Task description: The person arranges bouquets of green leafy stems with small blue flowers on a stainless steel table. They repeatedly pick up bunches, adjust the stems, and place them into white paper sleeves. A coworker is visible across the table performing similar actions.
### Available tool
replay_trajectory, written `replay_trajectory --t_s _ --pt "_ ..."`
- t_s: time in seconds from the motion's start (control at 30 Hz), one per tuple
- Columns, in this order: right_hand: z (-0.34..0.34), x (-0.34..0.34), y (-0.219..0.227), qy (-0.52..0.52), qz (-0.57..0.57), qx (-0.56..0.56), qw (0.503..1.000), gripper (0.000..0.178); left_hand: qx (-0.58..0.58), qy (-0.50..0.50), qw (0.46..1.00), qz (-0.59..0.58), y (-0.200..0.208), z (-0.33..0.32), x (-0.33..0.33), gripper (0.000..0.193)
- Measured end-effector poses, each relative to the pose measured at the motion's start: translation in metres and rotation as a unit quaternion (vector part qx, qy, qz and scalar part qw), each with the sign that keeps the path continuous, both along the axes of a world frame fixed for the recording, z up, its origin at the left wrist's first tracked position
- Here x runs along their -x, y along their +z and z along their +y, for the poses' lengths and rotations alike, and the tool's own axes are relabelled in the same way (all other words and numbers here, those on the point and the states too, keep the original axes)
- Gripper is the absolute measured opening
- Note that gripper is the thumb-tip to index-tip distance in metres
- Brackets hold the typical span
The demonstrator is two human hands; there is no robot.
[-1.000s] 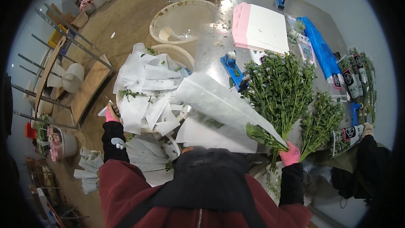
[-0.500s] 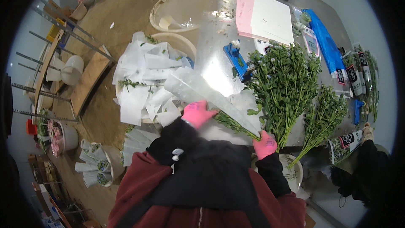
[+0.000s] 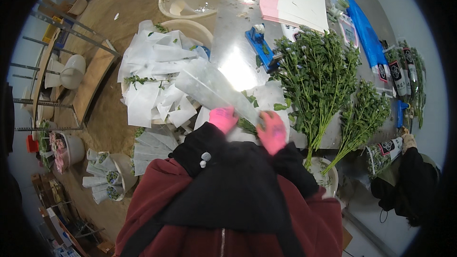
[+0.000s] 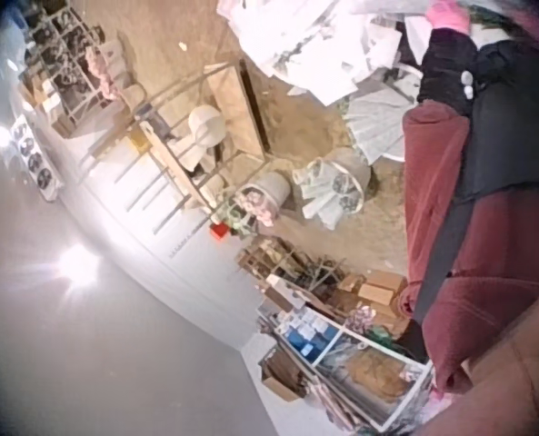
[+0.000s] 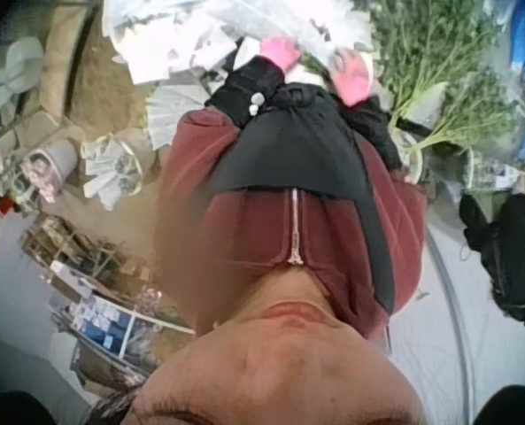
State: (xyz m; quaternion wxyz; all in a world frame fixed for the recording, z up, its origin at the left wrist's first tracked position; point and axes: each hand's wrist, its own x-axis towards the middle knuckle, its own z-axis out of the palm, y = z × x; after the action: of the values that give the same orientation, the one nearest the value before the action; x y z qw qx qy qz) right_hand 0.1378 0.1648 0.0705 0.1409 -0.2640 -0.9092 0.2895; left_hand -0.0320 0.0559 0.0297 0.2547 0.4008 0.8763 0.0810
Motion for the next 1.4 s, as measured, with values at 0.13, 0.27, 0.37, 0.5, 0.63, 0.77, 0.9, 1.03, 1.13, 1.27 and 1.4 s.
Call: replay_trajectory --t_s 0.13,0.27,0.37,0.5,0.63,0.77,0.9,1.03,1.13,1.27,1.4 --pt "-0.009 0.061 -0.020 0.114 -0.132 -0.059 0.983 0.026 -0.006 -0.036 0.999 0.008 0.009 -0.010 0.003 0.030" --pt "-0.001 0.070 -0.037 0.103 -0.187 -0.018 0.977 0.016 0.000 -0.014 1.000 0.006 0.018 -0.017 -0.003 0.028" --pt "0.007 0.060 -0.048 0.086 -0.152 0.004 0.985 0.014 -0.005 0.002 1.000 -0.015 0.017 -0.014 -0.010 0.028" --pt "0.041 0.050 -0.060 -0.097 -0.146 0.040 0.984 0.018 -0.041 0.024 0.999 0.004 0.012 -0.030 -0.011 0.029" --pt "0.083 0.030 -0.064 -0.152 -0.138 0.140 0.969 0.026 -0.013 0.073 0.996 -0.051 0.005 -0.058 -0.008 0.032" --pt "0.065 0.029 -0.060 -0.069 -0.149 0.077 0.983 0.030 -0.051 0.082 0.994 -0.059 -0.002 -0.052 -0.008 0.033" --pt "0.029 0.048 -0.041 0.076 -0.028 0.039 0.996 0.035 -0.065 0.093 0.991 -0.073 0.001 -0.046 -0.010 0.031" --pt "0.003 0.075 -0.044 0.230 0.005 -0.050 0.972 0.026 -0.097 0.048 0.990 -0.094 0.003 -0.043 -0.010 0.027" --pt "0.004 0.093 -0.051 0.227 -0.037 -0.071 0.971 0.013 -0.128 0.020 0.987 -0.093 0.003 -0.047 -0.008 0.026" --pt "0.047 0.106 -0.045 0.000 -0.059 0.118 0.991 0.016 -0.060 -0.108 0.987 -0.104 0.007 -0.065 -0.012 0.026" --pt "0.070 0.095 -0.037 0.027 -0.024 0.189 0.981 0.021 -0.109 0.023 0.988 -0.109 0.012 -0.061 -0.015 0.033"
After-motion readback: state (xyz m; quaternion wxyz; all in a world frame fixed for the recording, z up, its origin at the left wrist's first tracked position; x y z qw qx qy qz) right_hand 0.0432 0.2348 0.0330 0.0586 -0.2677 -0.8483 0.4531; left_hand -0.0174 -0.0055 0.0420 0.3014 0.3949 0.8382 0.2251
